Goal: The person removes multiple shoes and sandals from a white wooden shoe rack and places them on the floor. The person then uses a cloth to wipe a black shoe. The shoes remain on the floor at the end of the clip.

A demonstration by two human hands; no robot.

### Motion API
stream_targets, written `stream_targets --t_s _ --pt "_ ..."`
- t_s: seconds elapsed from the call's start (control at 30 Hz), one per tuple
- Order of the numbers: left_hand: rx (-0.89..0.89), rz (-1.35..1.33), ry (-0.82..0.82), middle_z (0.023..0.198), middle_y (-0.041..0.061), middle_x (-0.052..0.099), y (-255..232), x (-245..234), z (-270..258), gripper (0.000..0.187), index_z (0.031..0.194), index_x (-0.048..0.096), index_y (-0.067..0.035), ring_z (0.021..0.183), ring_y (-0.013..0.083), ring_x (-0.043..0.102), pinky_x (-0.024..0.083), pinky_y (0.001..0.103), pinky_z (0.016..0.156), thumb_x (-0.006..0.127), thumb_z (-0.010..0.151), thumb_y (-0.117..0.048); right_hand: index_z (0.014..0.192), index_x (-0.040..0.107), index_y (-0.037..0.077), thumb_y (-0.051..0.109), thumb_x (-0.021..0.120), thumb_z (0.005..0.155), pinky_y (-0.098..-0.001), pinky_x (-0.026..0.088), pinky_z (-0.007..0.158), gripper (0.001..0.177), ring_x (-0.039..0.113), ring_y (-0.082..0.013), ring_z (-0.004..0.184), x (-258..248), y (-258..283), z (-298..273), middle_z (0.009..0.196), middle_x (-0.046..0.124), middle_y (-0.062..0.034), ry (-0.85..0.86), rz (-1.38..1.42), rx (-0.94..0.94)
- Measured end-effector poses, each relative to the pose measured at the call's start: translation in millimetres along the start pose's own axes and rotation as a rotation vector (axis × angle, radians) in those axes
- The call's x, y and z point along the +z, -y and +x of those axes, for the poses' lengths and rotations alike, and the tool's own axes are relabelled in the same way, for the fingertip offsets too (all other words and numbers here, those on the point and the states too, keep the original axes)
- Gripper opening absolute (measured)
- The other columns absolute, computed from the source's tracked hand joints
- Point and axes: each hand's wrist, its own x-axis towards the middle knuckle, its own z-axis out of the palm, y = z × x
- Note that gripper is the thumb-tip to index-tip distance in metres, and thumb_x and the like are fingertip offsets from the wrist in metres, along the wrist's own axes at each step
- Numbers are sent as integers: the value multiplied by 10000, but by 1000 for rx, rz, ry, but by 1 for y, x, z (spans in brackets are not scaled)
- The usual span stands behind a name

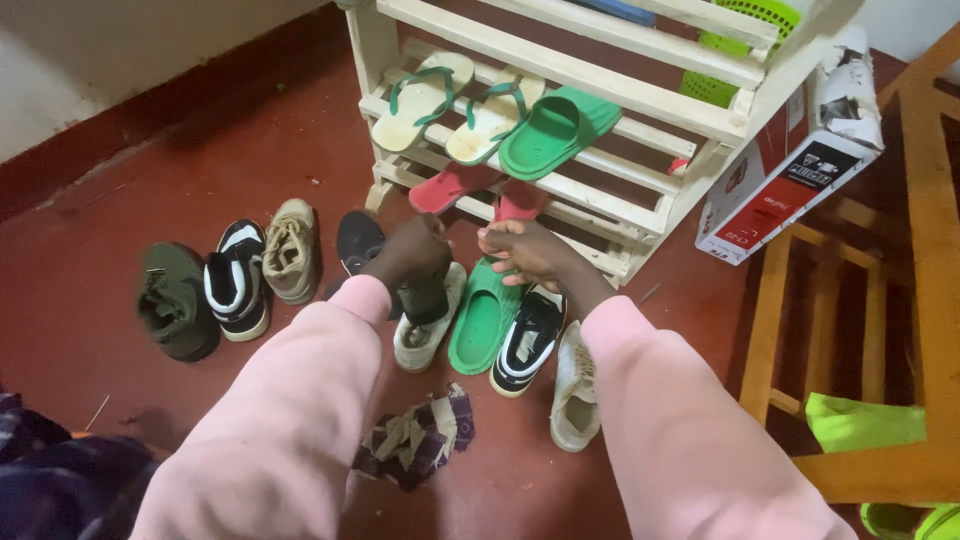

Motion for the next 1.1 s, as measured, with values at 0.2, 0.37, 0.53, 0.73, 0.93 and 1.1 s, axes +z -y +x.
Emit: stream_targets --t_s 0.2,0.37,0.53,0.73,0.93,1.1 --pt "75 86 48 1041 217 736 7 26 23 362 1038 726 -32 998 388 705 546 470 852 740 864 -349 1423 540 101 505 609 936 -350 553 817 637 620 -211 1036 -17 -17 -3 1277 607 -46 -103 14 50" --pt "97 35 63 1000 204 738 13 39 35 345 1018 724 -50 952 373 714 548 455 831 744 841 -345 1402 541 142 471 594 960 -304 557 729 553 594 -150 914 -32 -36 1 1182 602 -27 -145 17 73" --pt "134 16 57 990 200 749 21 52 43 351 1023 724 -40 950 364 723 550 446 834 744 835 -336 1338 582 144 390 578 977 -264 551 647 437 596 -128 846 -46 -57 9 1100 617 -10 -159 40 70" --pt "82 63 -1 1120 182 733 7 54 36 440 1170 711 -91 1066 364 688 529 443 911 739 845 -386 1282 600 160 270 557 968 -253 557 638 335 602 -127 874 -53 -73 16 1120 637 17 -187 26 113" --pt "-48 -30 -39 1164 170 724 -18 43 17 402 1191 717 -120 1103 357 679 513 449 940 679 886 -380 1252 639 160 206 556 963 -245 554 643 304 567 -128 923 -61 -81 24 1203 622 26 -246 13 110" --pt "-42 -41 -87 1079 217 729 0 63 31 373 1119 737 -61 996 384 699 529 459 899 637 954 -380 1289 623 211 171 527 911 -243 556 637 392 575 -119 988 -66 -98 36 1286 590 78 -240 40 63"
